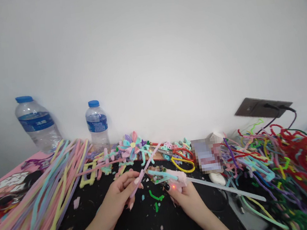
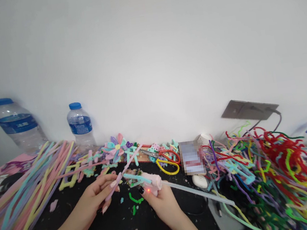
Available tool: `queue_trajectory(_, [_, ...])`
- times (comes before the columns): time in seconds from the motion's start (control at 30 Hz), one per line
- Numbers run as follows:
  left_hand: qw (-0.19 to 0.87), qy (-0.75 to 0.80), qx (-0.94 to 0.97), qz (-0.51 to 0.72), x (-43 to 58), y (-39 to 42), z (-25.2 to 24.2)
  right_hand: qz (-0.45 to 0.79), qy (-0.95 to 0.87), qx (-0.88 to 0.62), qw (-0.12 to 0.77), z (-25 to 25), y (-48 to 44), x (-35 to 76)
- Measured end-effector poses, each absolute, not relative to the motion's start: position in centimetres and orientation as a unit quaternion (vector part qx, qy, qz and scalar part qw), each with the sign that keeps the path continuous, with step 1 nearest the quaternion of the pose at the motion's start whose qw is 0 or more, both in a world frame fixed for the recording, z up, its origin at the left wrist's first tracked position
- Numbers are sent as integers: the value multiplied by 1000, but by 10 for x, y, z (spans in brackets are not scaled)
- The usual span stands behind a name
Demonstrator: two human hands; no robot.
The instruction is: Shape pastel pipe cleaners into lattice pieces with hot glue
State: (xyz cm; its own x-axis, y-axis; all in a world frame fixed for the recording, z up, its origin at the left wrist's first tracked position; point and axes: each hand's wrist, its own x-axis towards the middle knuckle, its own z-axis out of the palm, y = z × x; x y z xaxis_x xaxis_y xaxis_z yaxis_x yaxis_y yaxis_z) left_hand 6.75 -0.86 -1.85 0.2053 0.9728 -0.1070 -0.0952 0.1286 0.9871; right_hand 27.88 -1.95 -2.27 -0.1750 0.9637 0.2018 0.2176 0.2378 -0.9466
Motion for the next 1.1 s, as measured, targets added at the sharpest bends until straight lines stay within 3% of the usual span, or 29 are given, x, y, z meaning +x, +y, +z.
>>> queue_trajectory(0.47, [603, 447, 489, 444, 67, -6, -23, 324, -708, -489, 393, -20, -20, 281])
queue_trajectory(0.77, [594, 465, 464, 464, 68, -8, -15, 247, -708, -516, 414, -16, -23, 283])
queue_trajectory(1.1, [528, 497, 489, 485, 66, -8, -16, 124, -762, -569, 283, -15, -17, 285])
